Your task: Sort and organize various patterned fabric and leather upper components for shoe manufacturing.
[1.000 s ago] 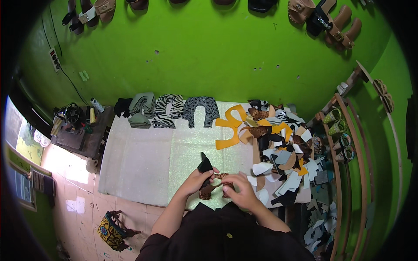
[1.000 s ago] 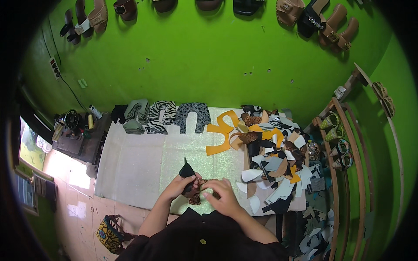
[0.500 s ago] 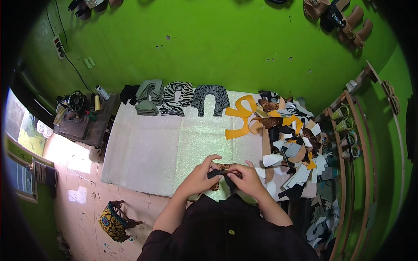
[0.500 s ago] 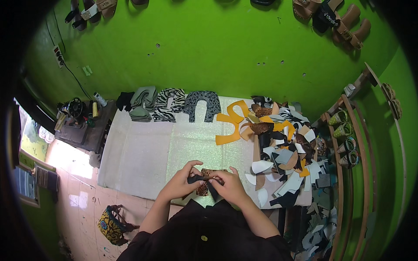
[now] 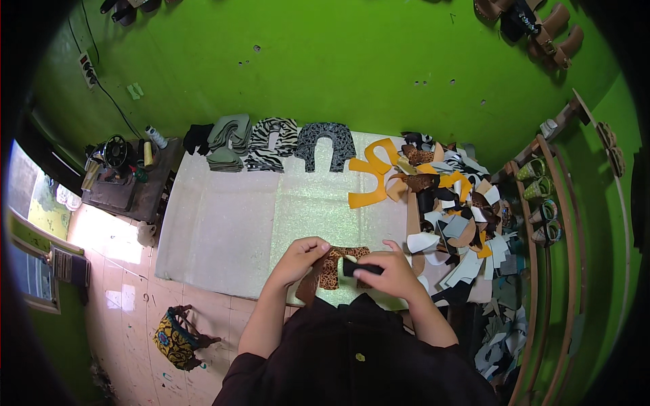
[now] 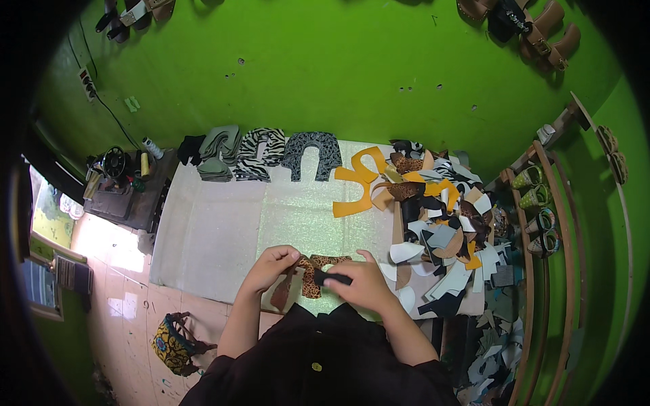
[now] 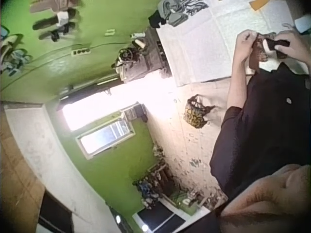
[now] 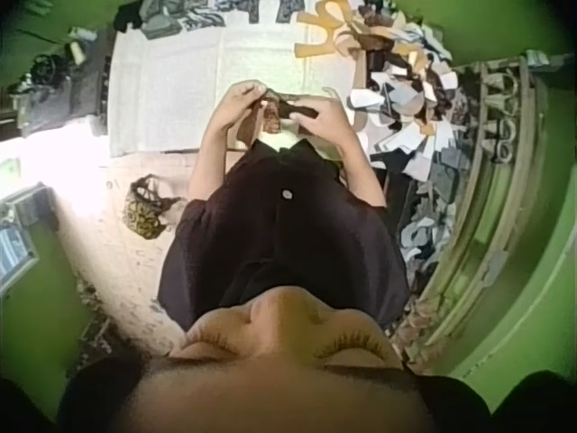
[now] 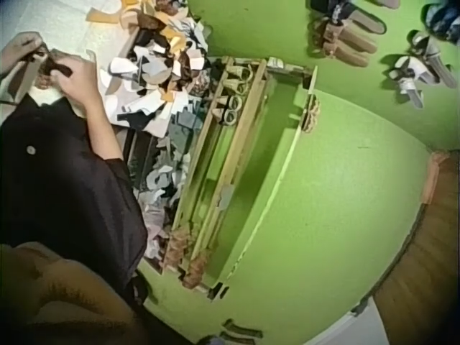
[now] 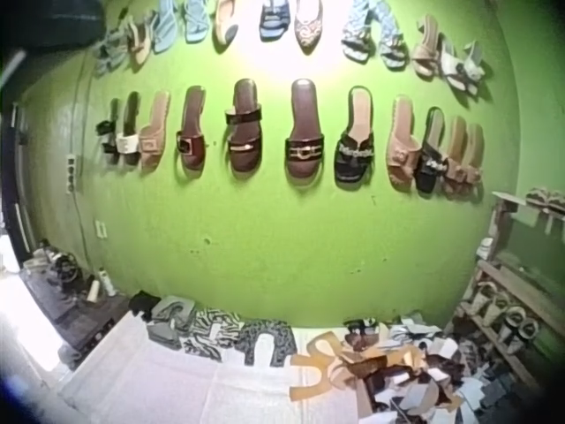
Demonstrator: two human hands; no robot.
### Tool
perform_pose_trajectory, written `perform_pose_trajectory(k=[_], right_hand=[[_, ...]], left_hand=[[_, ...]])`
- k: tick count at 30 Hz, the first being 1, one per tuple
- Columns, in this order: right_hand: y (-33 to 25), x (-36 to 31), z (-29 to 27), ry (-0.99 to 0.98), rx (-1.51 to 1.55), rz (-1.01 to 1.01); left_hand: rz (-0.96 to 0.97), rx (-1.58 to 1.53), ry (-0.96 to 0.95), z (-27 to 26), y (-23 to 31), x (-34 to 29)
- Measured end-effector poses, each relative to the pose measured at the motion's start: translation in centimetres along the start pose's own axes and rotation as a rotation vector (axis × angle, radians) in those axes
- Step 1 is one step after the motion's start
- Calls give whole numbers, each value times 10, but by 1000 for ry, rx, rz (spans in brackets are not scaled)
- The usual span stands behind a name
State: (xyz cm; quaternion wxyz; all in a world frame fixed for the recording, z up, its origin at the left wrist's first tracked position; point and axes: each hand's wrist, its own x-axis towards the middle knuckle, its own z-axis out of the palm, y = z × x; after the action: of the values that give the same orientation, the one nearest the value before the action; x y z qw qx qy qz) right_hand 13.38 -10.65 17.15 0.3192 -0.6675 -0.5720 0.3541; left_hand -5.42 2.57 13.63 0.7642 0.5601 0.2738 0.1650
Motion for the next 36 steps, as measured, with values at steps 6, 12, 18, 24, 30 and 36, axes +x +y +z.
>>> perform_pose_trajectory(k=[6, 12, 18, 24, 30, 36], right_hand=[[-5, 2, 1, -81, -91, -123], [16, 29, -11, -472, 435, -175], [22, 33, -21, -517, 213, -175], [49, 32, -19, -324, 392, -3], [120, 30, 42, 124, 616, 199], [151, 27, 84, 350, 405, 390]], left_hand=[[28, 51, -226, 4, 18, -5], [255, 635, -196, 20, 38, -7], [305, 811, -82, 29, 56, -9], [202, 741, 47, 18, 35, 2], [-26, 156, 30, 1, -53, 36], [109, 579, 386, 14, -118, 49]])
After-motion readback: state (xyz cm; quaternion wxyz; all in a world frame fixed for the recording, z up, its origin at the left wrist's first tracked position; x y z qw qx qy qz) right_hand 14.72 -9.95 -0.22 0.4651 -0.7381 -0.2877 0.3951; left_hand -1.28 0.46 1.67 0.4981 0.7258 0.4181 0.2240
